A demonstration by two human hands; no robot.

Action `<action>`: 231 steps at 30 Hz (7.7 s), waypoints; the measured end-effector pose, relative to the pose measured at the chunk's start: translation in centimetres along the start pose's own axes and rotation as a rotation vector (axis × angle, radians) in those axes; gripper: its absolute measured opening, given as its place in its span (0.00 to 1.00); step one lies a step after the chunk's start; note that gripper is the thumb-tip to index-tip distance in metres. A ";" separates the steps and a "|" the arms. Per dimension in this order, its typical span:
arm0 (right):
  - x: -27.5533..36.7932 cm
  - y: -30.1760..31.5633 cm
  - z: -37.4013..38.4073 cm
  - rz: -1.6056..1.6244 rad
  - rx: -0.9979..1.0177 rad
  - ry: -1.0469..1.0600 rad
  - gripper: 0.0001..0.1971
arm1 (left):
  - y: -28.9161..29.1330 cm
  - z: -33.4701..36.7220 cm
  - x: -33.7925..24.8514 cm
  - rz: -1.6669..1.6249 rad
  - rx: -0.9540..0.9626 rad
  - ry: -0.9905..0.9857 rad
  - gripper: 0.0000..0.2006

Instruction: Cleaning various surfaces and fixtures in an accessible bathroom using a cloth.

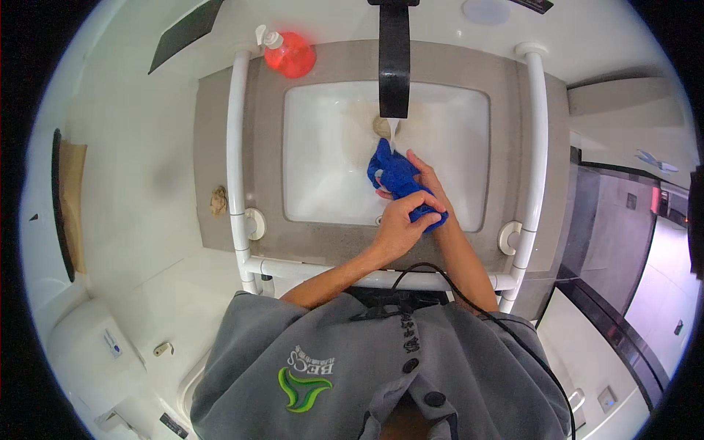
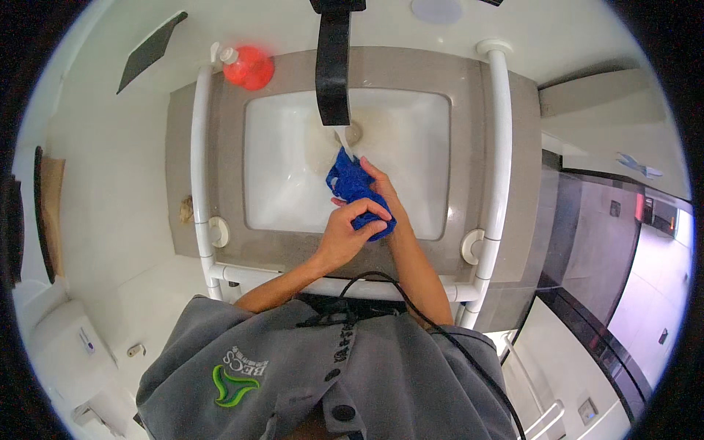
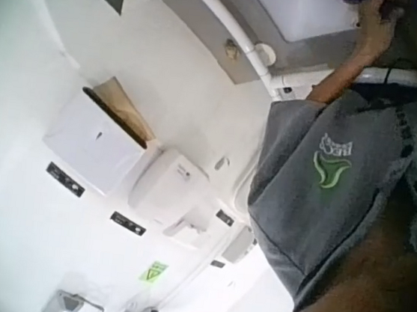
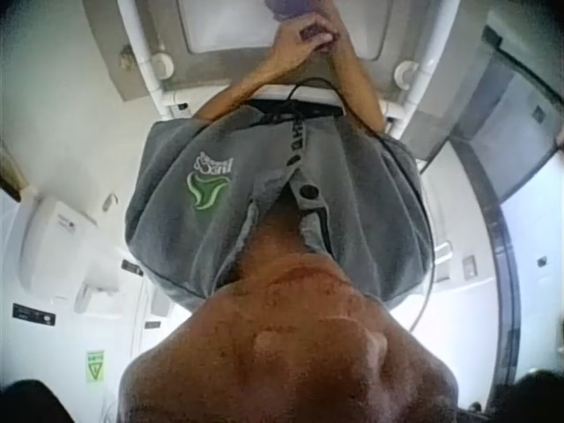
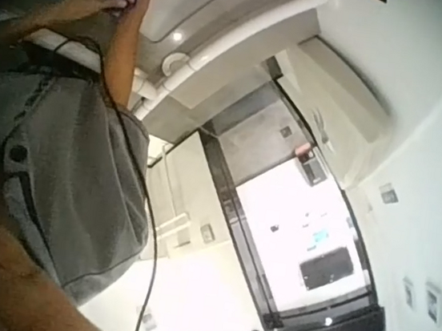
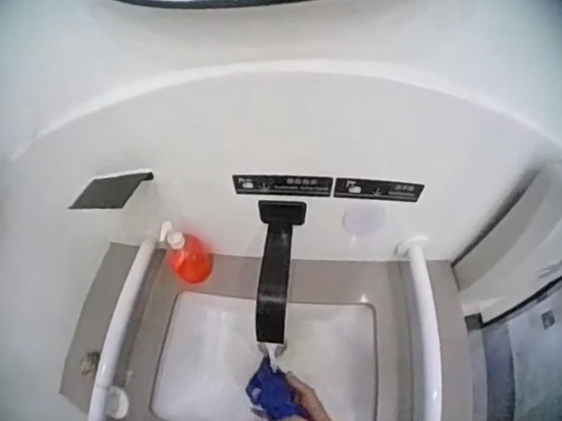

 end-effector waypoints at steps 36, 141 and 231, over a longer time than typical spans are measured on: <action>5.6 -7.7 4.5 0.505 0.278 0.108 0.25 | 8.5 10.3 15.8 -1.053 -0.117 0.448 0.26; 4.6 -4.1 -7.0 0.750 0.634 0.143 0.23 | 0.1 10.7 11.8 -0.491 0.504 0.450 0.33; 20.1 -16.7 6.5 -2.291 -0.285 1.634 0.13 | 4.4 -0.5 8.5 -0.465 -0.334 0.299 0.12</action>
Point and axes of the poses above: each hand's wrist, its own z-axis towards the middle knuckle, its own y-axis out of the back of the hand, x = y × z, the point moved 10 cm from there along z, towards the middle knuckle, and after that the axes turned 5 degrees about y, right-handed, at the moved point
